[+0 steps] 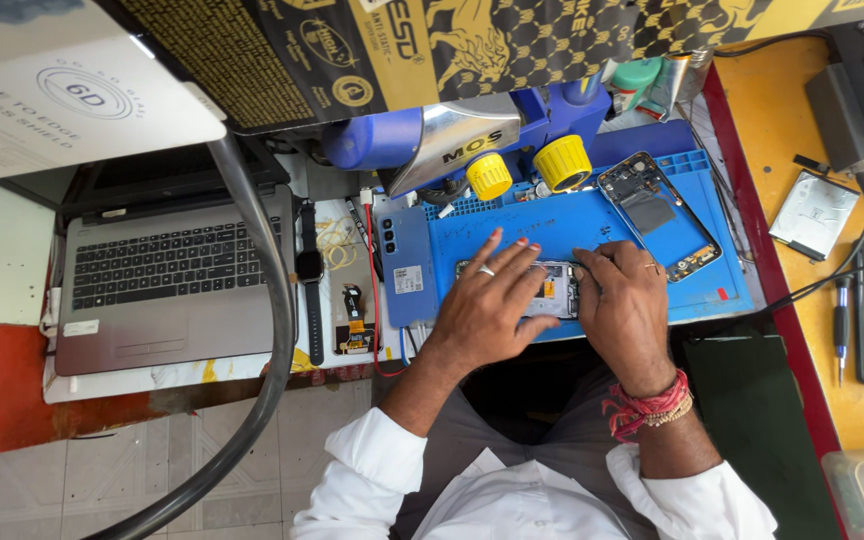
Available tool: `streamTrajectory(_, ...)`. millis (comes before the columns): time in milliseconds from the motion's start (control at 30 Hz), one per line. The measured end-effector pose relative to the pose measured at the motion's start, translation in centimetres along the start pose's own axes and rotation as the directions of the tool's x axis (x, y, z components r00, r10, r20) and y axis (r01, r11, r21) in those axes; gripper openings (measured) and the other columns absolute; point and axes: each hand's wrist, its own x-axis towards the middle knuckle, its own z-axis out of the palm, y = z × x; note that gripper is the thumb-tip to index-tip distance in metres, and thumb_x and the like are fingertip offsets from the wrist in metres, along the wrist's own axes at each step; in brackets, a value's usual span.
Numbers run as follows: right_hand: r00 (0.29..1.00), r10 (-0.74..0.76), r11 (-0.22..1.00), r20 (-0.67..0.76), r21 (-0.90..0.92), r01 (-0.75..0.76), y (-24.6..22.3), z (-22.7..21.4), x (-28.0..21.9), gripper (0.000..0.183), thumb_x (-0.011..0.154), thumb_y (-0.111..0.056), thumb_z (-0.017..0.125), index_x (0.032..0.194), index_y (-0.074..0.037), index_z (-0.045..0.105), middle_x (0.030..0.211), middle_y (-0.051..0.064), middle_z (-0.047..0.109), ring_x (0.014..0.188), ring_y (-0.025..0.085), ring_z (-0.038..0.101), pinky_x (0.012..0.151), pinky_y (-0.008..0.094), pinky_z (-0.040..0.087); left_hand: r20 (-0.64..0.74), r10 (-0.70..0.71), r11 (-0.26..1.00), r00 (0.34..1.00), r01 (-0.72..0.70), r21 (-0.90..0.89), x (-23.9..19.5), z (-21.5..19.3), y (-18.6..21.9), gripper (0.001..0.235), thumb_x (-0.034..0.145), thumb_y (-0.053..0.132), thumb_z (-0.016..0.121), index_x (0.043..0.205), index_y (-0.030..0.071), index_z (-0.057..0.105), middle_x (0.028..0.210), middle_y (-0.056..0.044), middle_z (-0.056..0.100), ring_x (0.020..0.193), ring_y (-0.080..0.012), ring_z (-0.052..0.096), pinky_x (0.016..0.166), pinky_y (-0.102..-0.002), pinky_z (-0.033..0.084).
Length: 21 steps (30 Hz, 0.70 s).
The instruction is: The person manipulates internal components of a disassembled smartphone on a blue workbench, using a small metal tool to adjust parts. They then pick up a rectangular battery, peel off a protective film, and place it into the phone chassis.
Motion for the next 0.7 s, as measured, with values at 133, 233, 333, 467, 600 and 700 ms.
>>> streamTrajectory(133, 0.998, -0.030, 1.000, 0.064, -0.001, 0.030, 0.3, 0.2, 0.6, 0.023, 0.090, -0.008, 0.071, 0.112, -0.007, 0.077, 0.109, 0.008, 0.068, 0.100, 0.031, 0.060, 0.088, 0.045, 0.044, 0.018, -0.130, 0.991, 0.991, 0.130, 0.022, -1.2, -1.6, -1.8, 0.065, 0.083, 0.031, 0.085, 0.135, 0.002, 0.060, 0.133, -0.016, 0.067, 0.137, -0.0353, 0.057, 0.128, -0.057, 0.029)
streamTrajectory(233, 0.994, -0.066, 0.997, 0.089, 0.032, 0.064, 0.3, 0.4, 1.2, 0.021, 0.090, -0.007, 0.070, 0.110, -0.009, 0.077, 0.110, 0.006, 0.070, 0.101, 0.030, 0.061, 0.089, 0.045, 0.044, 0.075, -0.187, 0.982, 0.979, 0.189, -0.012, -2.1, -2.6, -2.9, 0.074, 0.080, 0.029, 0.086, 0.142, 0.003, 0.055, 0.134, -0.016, 0.067, 0.139, -0.0346, 0.054, 0.127, -0.056, 0.027)
streamTrajectory(333, 0.986, -0.108, 0.993, 0.128, 0.064, 0.100, 0.2, 0.5, 1.9, 0.023, 0.088, -0.008, 0.071, 0.111, -0.008, 0.076, 0.110, 0.006, 0.071, 0.101, 0.030, 0.061, 0.089, 0.045, 0.044, 0.098, -0.204, 0.976, 0.974, 0.211, -0.058, -2.7, -2.9, -3.6, 0.082, 0.079, 0.032, 0.086, 0.147, 0.003, 0.051, 0.139, -0.019, 0.063, 0.141, -0.0342, 0.051, 0.126, -0.054, 0.027)
streamTrajectory(467, 0.975, -0.161, 0.984, 0.155, 0.107, 0.145, -0.3, 0.8, 2.6, 0.024, 0.088, -0.008, 0.071, 0.111, -0.010, 0.077, 0.107, 0.005, 0.071, 0.101, 0.028, 0.061, 0.087, 0.044, 0.043, 0.082, -0.223, 0.962, 0.971, 0.233, -0.141, -3.5, -2.3, -4.1, 0.083, 0.079, 0.033, 0.087, 0.149, 0.006, 0.050, 0.143, -0.018, 0.061, 0.142, -0.0322, 0.050, 0.128, -0.051, 0.029)
streamTrajectory(600, 0.962, -0.212, 0.973, 0.173, 0.130, 0.191, -0.9, 1.4, 3.0, 0.025, 0.086, -0.010, 0.073, 0.110, -0.012, 0.077, 0.105, 0.004, 0.071, 0.099, 0.028, 0.061, 0.084, 0.044, 0.041, 0.069, -0.215, 0.960, 0.974, 0.224, -0.167, -3.9, -1.7, -4.4, 0.082, 0.078, 0.034, 0.087, 0.148, 0.009, 0.052, 0.142, -0.010, 0.065, 0.143, -0.0292, 0.051, 0.129, -0.052, 0.028)
streamTrajectory(700, 0.955, -0.217, 0.973, 0.202, 0.120, 0.195, -1.2, 1.7, 3.2, 0.022, 0.087, -0.009, 0.073, 0.108, -0.014, 0.078, 0.102, 0.002, 0.071, 0.098, 0.027, 0.060, 0.084, 0.044, 0.040, 0.074, -0.217, 0.961, 0.973, 0.227, -0.157, -4.0, -1.6, -4.6, 0.083, 0.078, 0.034, 0.088, 0.148, 0.010, 0.052, 0.141, -0.008, 0.065, 0.142, -0.0281, 0.051, 0.129, -0.052, 0.028)
